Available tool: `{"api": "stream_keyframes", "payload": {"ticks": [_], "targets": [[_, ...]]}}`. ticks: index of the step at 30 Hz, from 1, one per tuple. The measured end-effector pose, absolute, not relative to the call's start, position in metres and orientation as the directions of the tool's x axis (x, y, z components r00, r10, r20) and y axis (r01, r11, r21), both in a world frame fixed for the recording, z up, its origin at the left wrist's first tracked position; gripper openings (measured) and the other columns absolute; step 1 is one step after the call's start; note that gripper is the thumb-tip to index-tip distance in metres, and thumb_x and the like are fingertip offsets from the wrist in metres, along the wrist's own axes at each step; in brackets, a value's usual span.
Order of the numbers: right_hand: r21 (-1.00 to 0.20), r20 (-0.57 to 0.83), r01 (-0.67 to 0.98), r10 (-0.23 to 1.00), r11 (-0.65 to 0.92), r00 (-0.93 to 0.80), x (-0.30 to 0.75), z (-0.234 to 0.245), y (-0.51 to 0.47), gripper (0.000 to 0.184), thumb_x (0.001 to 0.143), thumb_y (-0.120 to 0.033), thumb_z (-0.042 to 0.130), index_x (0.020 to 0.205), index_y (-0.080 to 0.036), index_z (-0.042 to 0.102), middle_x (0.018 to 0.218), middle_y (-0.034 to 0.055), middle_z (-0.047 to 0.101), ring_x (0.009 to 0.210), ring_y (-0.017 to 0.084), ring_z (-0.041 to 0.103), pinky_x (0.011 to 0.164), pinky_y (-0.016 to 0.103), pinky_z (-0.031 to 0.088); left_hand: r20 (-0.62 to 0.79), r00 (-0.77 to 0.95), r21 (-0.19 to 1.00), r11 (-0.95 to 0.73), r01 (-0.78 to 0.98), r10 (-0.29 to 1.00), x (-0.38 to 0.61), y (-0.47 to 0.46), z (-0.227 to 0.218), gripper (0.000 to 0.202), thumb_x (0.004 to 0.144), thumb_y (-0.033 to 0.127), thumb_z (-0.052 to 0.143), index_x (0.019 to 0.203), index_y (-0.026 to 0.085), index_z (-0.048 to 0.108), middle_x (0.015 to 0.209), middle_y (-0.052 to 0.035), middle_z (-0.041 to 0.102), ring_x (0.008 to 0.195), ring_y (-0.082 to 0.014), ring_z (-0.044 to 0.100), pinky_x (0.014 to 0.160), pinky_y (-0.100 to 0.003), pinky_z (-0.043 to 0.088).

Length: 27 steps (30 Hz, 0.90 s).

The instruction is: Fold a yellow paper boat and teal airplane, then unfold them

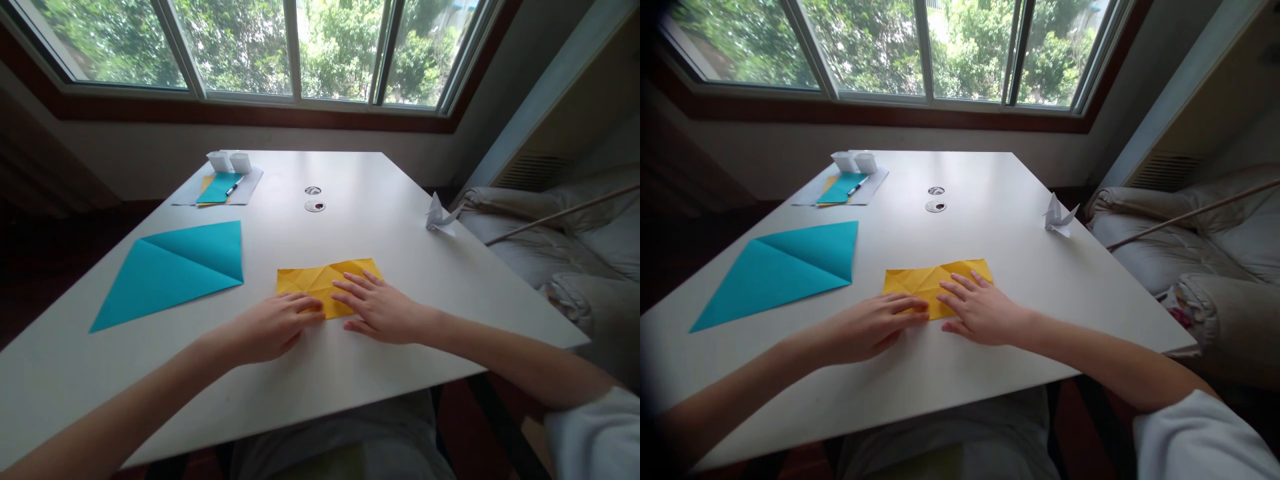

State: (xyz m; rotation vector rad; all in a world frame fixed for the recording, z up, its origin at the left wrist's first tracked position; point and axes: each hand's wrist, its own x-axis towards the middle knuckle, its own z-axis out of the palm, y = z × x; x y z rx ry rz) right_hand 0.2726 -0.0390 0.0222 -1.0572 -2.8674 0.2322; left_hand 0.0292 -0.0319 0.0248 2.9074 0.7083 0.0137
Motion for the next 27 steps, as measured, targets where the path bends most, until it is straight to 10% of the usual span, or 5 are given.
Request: {"api": "stream_keyframes", "payload": {"ticks": [16, 27], "targets": [[-0.152, -0.189, 0.847, 0.826, 0.509, -0.531, 0.316, -0.009, 0.010, 0.069, 0.089, -0.059, 0.014, 0.145, -0.020, 0.004, 0.150, 0.0052, 0.009, 0.138, 0.026, 0.010, 0.109, 0.055, 0.011, 0.078, 0.897, 0.098, -0.899, 0.427, 0.435, 0.019, -0.039, 0.002, 0.047, 0.087, 0.006, 0.033, 0.130, 0.019, 0.045, 0.136, -0.0082, 0.046, 0.126, -0.0190, 0.040, 0.102, -0.032, 0.039], [-0.011, 0.066, 0.686, 0.685, 0.728, -0.726, 0.316, 0.001, -0.024, 0.064, 0.087, -0.055, 0.035, 0.139, -0.016, 0.031, 0.148, 0.0108, 0.021, 0.134, 0.027, 0.022, 0.108, 0.048, 0.023, 0.077, 0.698, -0.122, -0.688, 0.716, 0.712, 0.024, -0.001, 0.013, 0.039, 0.086, 0.011, 0.034, 0.119, 0.014, 0.056, 0.125, -0.0132, 0.055, 0.115, -0.0260, 0.052, 0.089, -0.040, 0.046]]}}
